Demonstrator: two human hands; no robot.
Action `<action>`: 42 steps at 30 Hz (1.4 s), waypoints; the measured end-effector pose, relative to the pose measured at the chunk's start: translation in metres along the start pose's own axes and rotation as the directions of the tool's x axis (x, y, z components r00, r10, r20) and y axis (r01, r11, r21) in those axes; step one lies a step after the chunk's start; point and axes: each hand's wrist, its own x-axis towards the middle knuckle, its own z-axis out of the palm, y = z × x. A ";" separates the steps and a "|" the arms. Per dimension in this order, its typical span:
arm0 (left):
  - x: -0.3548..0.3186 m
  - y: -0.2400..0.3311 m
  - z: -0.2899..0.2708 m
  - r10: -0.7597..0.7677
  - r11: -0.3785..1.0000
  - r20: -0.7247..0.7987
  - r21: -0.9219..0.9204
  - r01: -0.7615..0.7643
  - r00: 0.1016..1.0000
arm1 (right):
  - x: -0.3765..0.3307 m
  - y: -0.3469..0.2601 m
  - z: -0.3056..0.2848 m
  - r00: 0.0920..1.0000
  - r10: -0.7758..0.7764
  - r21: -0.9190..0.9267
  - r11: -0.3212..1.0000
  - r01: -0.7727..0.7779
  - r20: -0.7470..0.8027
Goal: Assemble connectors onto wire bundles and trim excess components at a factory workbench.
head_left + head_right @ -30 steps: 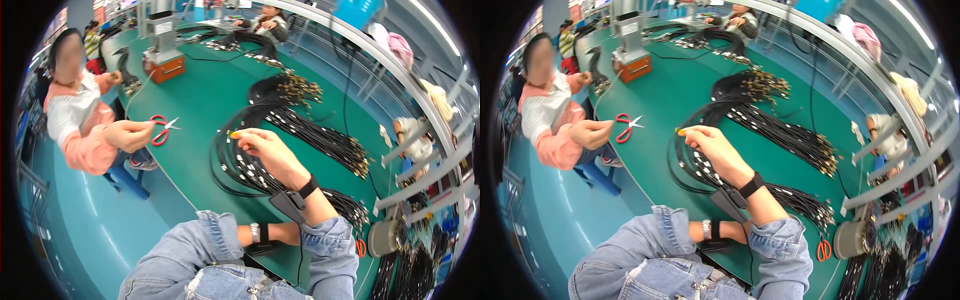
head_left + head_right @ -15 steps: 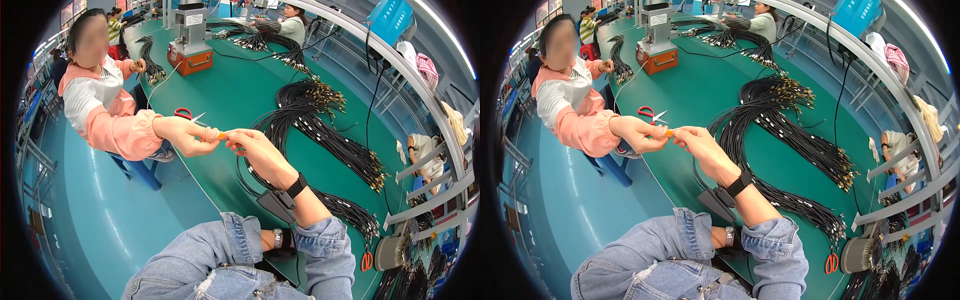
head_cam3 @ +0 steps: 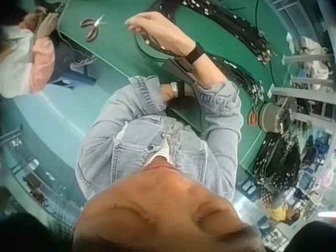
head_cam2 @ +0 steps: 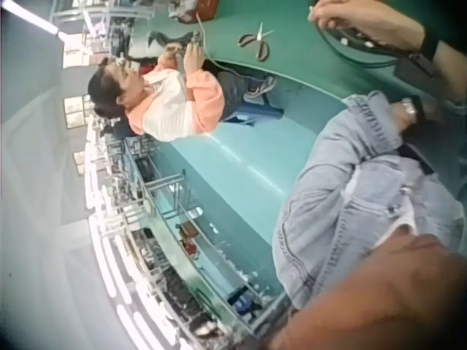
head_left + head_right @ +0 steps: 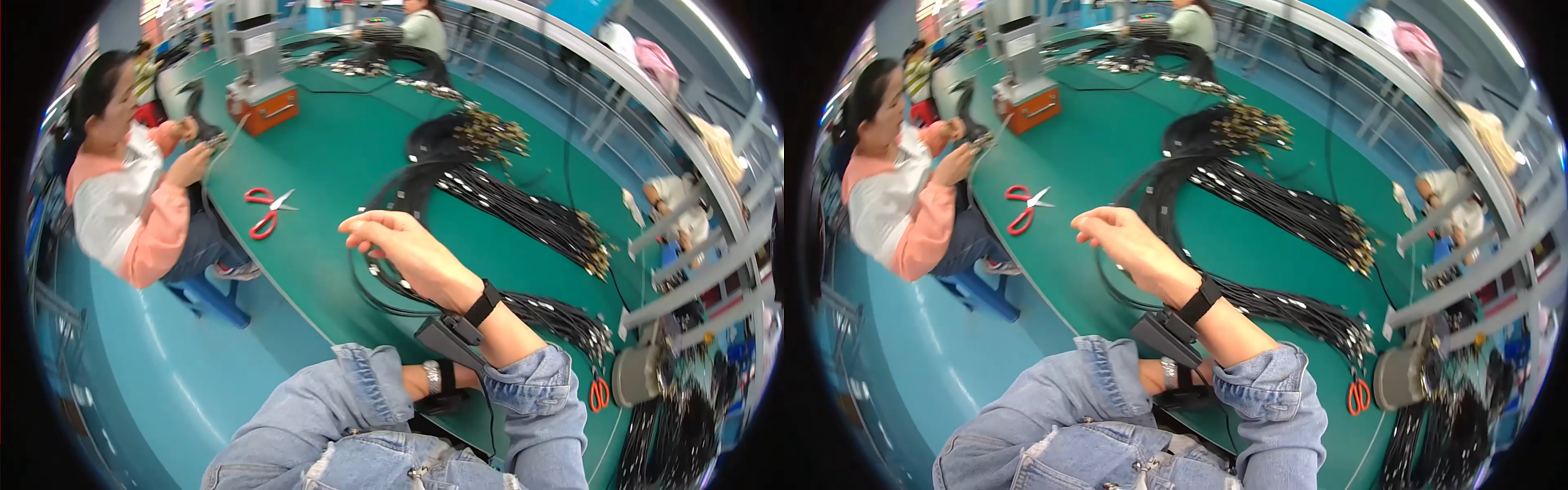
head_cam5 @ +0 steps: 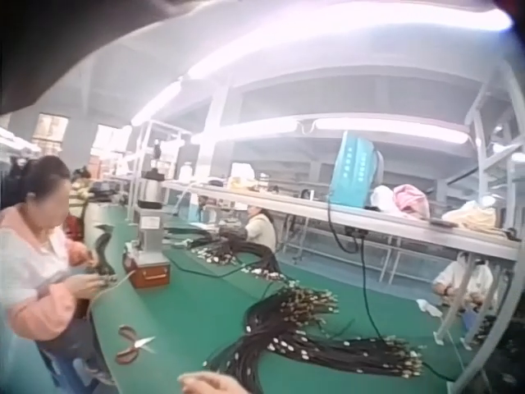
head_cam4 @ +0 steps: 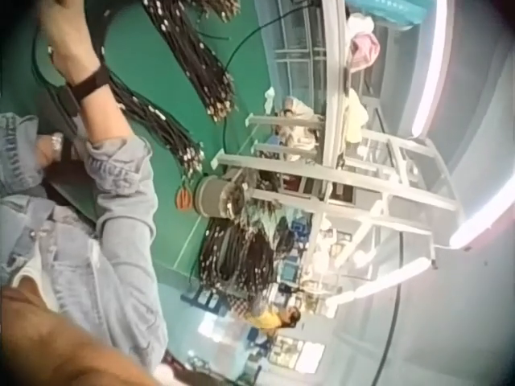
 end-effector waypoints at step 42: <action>-0.135 -0.060 -0.172 -0.804 0.593 0.123 0.227 0.772 0.582 | -0.310 0.177 -0.159 0.684 -0.540 -0.867 0.381 -0.322 -0.491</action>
